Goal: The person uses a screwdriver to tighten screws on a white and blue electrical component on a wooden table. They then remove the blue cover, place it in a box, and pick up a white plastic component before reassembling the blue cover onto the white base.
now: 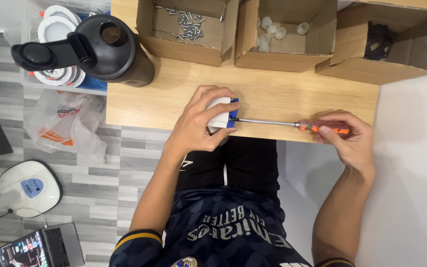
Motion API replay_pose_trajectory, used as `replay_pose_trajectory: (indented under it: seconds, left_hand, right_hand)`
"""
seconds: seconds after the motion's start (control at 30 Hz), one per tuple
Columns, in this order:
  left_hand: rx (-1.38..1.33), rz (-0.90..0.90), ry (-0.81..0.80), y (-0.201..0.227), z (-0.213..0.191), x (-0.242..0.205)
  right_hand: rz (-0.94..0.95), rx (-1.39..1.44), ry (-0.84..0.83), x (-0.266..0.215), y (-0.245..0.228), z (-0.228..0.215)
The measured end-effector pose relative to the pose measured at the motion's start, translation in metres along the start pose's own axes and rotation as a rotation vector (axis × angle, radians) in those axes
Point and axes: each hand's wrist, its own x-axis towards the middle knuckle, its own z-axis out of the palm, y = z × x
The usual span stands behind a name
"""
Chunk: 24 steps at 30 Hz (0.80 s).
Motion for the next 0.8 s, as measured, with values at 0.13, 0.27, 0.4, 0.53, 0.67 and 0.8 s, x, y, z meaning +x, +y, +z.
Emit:
replay_pose_trajectory:
  seconds: [0.13, 0.27, 0.4, 0.53, 0.67, 0.8]
  left_hand:
    - [-0.003, -0.007, 0.003, 0.001, 0.000, 0.001]
    - [-0.004, -0.003, 0.009, 0.001, 0.001, 0.003]
    - [0.005, 0.000, 0.004, 0.000, 0.000, 0.004]
    - [0.010, -0.019, 0.003, 0.000, 0.001, 0.003]
    - [0.010, -0.016, 0.002, 0.001, -0.001, 0.004]
    - [0.010, -0.018, -0.001, 0.001, -0.001, 0.004]
  right_hand:
    - [-0.214, 0.106, -0.060, 0.003, 0.006, 0.003]
    - [-0.219, 0.146, -0.018, 0.003, 0.003, 0.006]
    - [0.043, -0.084, -0.077, 0.004, -0.032, 0.012]
    - [0.059, 0.028, -0.043, -0.002, 0.003, -0.002]
    - [-0.018, 0.008, 0.010, -0.003, 0.018, -0.008]
    - [-0.184, 0.159, 0.017, -0.004, 0.042, -0.017]
